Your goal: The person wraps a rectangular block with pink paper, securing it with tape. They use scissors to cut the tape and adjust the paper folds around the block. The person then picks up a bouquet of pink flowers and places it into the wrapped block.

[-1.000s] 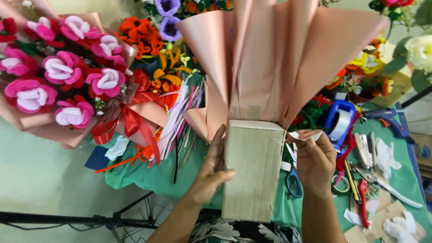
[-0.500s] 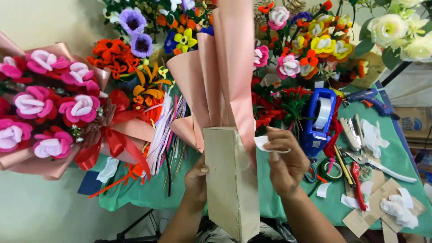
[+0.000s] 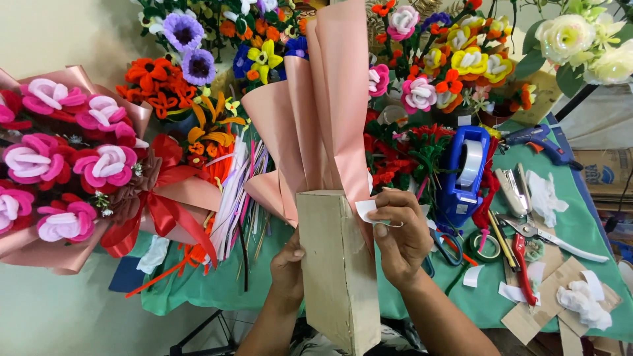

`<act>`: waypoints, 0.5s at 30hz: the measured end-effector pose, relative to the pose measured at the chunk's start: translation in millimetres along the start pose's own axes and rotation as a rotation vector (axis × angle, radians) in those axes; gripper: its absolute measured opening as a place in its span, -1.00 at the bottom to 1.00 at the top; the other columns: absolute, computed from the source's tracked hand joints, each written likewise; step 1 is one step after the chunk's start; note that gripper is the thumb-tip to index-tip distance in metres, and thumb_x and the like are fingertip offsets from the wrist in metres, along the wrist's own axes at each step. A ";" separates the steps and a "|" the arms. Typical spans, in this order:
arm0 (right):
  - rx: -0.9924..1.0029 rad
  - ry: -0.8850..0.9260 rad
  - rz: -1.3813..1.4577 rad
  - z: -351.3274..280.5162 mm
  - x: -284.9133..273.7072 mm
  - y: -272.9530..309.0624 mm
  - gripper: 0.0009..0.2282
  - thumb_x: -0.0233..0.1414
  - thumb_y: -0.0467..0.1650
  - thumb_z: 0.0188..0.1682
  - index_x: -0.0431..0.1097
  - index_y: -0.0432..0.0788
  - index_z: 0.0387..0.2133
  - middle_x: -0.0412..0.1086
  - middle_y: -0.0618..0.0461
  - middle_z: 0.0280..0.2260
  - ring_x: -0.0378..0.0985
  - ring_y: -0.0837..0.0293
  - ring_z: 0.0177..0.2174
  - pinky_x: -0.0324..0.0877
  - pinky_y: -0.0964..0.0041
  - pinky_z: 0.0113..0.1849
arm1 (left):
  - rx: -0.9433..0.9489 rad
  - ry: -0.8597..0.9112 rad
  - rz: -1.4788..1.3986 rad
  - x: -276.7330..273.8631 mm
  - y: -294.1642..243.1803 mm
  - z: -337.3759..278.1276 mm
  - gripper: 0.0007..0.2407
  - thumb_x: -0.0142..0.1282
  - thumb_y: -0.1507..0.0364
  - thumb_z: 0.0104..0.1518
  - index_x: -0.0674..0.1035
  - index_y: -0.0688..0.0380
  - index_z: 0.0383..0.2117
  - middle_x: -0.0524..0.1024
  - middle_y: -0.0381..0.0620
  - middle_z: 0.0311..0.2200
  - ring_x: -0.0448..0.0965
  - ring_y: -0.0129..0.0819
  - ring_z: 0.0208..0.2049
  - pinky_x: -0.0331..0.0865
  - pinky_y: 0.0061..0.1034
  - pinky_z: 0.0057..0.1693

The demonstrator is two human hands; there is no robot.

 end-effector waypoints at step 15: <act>0.047 0.005 -0.056 1.0 8.0 0.5 -0.85 -0.03 -0.37 0.10 0.45 -0.18 -0.30 0.38 -0.10 -0.27 0.46 0.02 -0.19 0.37 0.18 -0.09 | 0.023 0.005 0.040 1.5 -3.0 -1.2 -0.39 0.12 0.48 -0.12 0.42 0.18 0.23 0.56 0.01 0.01 0.57 -0.04 -0.01 0.42 -0.17 0.08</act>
Point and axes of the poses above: each hand's wrist, its own z-axis towards the middle knuckle, its own x-axis out of the palm, y = z × x, the point moved 4 cm from there along z, towards the middle knuckle
